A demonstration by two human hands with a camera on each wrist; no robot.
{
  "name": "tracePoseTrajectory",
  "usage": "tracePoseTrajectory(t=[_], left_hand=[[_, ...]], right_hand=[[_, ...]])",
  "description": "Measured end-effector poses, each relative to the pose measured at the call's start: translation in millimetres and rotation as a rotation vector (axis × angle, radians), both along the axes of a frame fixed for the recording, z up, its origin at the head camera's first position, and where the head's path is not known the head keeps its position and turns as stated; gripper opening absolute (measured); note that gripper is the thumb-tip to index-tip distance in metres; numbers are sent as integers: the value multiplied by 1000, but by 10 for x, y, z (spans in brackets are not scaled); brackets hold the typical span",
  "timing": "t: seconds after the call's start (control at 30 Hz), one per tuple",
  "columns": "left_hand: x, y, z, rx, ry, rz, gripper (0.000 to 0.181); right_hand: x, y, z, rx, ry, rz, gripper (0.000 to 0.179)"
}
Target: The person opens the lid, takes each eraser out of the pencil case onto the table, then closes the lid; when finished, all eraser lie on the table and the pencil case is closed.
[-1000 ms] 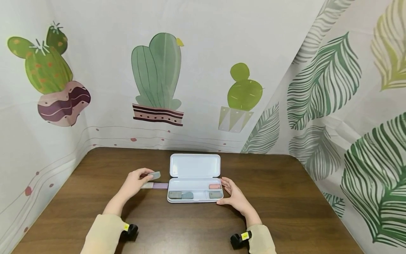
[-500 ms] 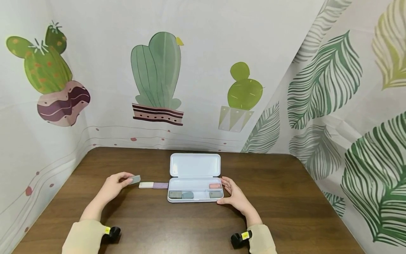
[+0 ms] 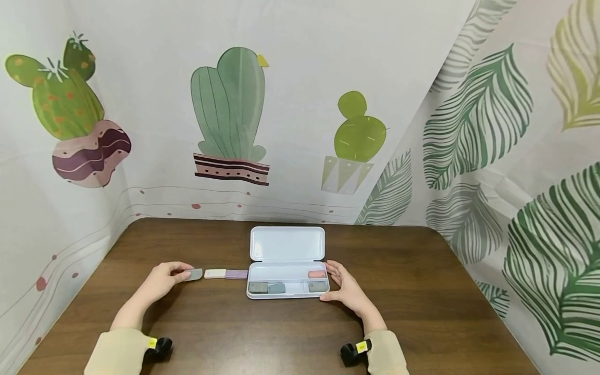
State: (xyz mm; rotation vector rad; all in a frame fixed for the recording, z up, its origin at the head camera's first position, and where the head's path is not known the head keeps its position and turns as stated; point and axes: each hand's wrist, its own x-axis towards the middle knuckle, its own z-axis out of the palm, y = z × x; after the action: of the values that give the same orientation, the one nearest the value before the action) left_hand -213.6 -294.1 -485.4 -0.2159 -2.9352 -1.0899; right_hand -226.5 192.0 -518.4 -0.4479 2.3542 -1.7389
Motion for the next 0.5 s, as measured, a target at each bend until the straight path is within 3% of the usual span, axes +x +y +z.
tracePoseTrajectory(t=[0.2,0.5], left_hand=[[-13,17,-3,-9,2,-21,25],[-25,38,-16,-38,14,1,25]], right_hand=[[-6,1,-12,3,8,5,95],[2,-9,8,22,2,-5,95]])
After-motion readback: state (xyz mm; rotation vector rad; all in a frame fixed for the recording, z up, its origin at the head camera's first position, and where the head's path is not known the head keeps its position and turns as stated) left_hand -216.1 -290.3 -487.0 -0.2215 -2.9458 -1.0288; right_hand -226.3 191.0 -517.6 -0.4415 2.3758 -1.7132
